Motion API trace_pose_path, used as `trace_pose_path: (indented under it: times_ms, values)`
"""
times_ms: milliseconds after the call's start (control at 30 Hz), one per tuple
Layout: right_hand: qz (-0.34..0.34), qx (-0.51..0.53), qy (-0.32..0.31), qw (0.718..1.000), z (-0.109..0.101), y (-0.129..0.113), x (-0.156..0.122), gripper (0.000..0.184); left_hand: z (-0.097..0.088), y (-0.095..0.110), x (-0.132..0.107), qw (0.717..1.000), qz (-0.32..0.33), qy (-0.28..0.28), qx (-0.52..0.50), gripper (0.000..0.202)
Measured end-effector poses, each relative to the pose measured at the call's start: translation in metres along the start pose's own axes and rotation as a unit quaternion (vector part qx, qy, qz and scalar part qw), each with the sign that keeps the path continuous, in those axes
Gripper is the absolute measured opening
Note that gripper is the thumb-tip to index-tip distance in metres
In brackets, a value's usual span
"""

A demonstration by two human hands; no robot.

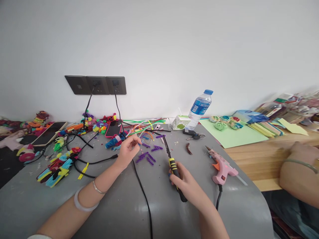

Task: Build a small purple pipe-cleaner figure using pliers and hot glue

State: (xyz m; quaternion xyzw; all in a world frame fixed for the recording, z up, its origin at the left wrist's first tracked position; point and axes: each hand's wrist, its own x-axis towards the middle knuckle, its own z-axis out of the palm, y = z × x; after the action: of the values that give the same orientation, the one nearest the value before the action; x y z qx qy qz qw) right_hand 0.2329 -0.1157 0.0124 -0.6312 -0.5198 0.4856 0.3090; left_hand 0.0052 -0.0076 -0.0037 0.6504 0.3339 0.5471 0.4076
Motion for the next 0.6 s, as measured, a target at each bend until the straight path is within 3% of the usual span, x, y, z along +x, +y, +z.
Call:
trace_pose_path:
  times_ms: [267,600]
  values:
    - [0.01,-0.004,-0.007,1.0,-0.0004,0.0032,-0.0003,0.044,0.0001,0.0026,0.0007,1.0,0.005,0.005,0.007,0.01]
    - [0.005,-0.003,0.001,1.0,-0.0003,0.0027,-0.0007,0.04,0.0008,0.0,0.0012,1.0,0.007,-0.002,0.003,0.003]
